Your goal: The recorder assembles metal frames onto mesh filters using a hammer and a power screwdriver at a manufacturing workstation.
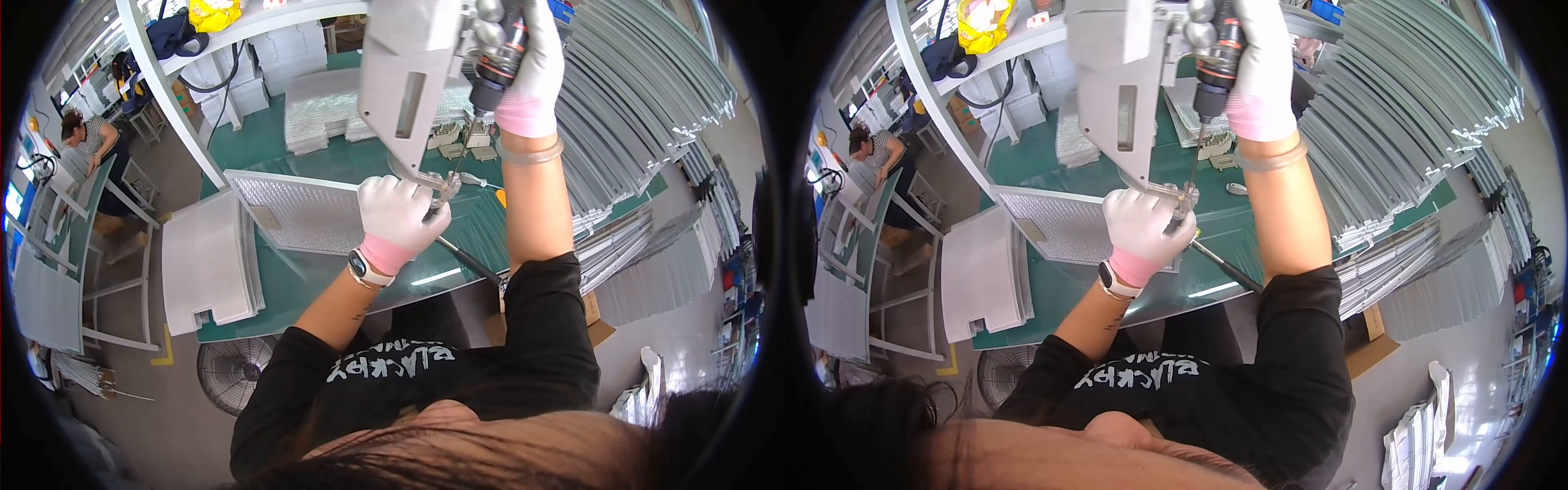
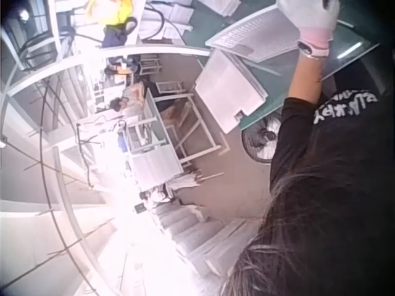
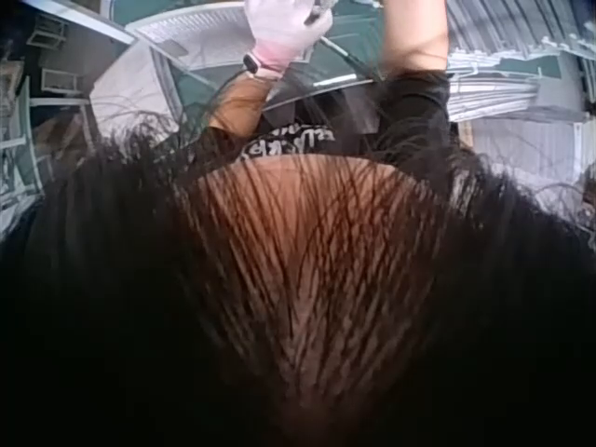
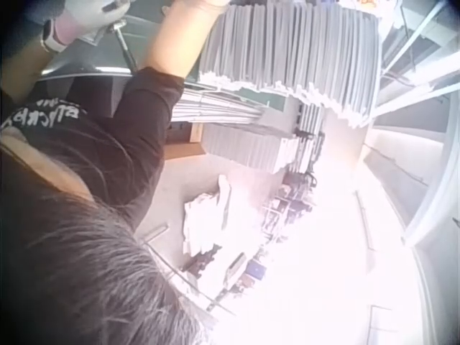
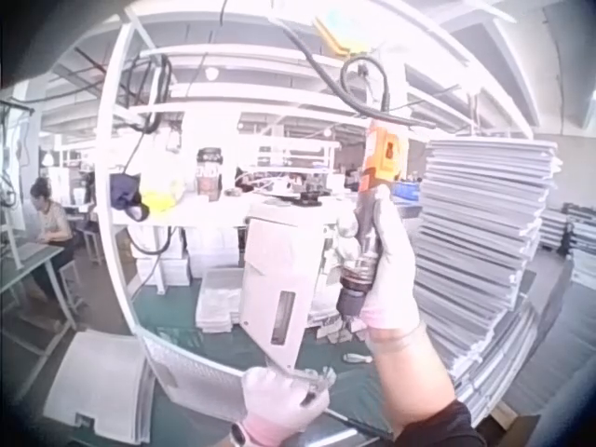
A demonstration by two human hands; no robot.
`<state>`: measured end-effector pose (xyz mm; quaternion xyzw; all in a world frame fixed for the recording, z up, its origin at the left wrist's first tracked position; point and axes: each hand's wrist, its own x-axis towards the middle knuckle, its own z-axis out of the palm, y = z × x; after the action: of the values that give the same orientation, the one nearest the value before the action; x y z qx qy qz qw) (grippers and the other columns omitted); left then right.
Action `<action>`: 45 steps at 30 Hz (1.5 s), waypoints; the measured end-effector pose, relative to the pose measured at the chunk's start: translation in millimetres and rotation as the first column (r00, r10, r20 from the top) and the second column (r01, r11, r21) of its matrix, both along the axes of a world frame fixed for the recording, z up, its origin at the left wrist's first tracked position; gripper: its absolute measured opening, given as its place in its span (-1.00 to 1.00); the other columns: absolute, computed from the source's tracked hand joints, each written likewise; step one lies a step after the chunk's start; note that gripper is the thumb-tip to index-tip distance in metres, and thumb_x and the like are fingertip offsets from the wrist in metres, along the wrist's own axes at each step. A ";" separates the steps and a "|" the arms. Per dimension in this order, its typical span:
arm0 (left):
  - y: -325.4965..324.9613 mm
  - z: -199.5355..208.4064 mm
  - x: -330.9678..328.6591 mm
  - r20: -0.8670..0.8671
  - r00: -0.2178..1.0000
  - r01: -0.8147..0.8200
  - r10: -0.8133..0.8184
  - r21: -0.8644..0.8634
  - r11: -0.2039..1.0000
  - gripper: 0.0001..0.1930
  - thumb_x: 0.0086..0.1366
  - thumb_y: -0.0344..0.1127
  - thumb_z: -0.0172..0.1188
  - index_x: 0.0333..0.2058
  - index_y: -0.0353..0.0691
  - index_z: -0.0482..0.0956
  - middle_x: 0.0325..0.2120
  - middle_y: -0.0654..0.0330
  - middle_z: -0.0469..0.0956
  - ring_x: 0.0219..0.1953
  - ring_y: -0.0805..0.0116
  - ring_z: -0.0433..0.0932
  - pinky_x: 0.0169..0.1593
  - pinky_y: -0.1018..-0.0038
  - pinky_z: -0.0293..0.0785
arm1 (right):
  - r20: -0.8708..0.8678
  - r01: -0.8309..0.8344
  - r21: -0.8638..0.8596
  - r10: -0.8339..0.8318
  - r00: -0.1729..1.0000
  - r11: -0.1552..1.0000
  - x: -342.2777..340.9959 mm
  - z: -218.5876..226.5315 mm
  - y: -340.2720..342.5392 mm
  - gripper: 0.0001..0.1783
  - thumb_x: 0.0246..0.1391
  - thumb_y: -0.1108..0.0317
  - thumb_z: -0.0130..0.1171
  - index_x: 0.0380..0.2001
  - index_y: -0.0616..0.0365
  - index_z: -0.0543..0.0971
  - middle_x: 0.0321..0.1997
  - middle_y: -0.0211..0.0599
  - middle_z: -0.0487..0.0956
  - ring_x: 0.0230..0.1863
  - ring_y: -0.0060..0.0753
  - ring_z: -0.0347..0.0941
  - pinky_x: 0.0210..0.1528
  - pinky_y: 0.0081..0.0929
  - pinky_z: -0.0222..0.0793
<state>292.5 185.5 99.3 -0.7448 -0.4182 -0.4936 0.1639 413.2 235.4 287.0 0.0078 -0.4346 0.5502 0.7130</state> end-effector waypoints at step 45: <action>17.5 -11.3 -4.5 0.041 0.982 0.181 -0.184 0.056 0.982 -0.83 -0.10 -0.32 0.35 -0.50 -0.19 0.58 -0.61 0.24 0.46 -0.58 0.24 0.40 -0.47 0.32 0.30 | 0.343 -0.534 0.132 0.467 0.815 0.835 -43.0 -62.6 21.5 -0.22 0.23 -0.22 -0.02 0.18 0.31 0.29 -0.57 -0.41 0.37 -0.72 -0.75 0.17 -0.66 -0.77 0.10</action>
<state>287.9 203.0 88.0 -0.7640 -0.3389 -0.5340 0.1275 370.2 256.9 224.5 0.1194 -0.5778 0.6615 0.4629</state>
